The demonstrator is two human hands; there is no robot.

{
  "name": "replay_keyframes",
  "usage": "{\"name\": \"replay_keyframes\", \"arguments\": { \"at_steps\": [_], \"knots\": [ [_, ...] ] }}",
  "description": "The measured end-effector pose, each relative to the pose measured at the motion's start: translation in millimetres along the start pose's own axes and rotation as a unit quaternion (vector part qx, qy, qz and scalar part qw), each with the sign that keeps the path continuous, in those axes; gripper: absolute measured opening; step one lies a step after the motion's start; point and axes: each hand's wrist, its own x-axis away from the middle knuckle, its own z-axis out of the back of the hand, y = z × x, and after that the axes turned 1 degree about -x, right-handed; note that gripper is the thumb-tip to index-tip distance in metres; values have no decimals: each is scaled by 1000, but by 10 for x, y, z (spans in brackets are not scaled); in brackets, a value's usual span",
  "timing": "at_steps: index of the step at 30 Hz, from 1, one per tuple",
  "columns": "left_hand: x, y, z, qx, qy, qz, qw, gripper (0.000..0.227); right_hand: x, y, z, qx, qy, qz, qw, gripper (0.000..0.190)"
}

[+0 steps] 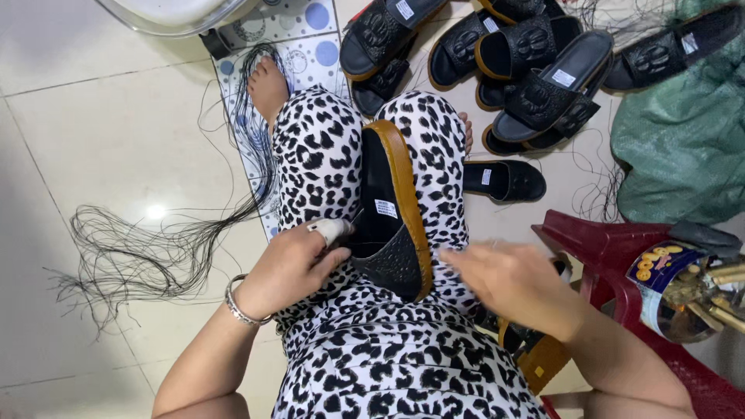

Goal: The person sits on the floor and uses a needle and thread to stitch the upper part of a black slide sandal to its brown sole, working around the edge one stitch at a time.

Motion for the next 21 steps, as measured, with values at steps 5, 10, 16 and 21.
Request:
{"name": "replay_keyframes", "arguments": {
  "at_steps": [5,10,16,21],
  "knots": [
    [40,-218,-148,-91,11,23,995,34,-3,550,-389,159,105,-15,982,24],
    [240,-1073,-92,-143,234,95,957,21,684,2014,549,-303,605,-307,669,45],
    [62,-1060,342,514,248,151,807,19,3368,3881,1028,-359,629,-359,589,21],
    [-477,-714,427,693,79,-121,706,32,812,1806,55,-75,407,-105,904,26]
  ]
}}
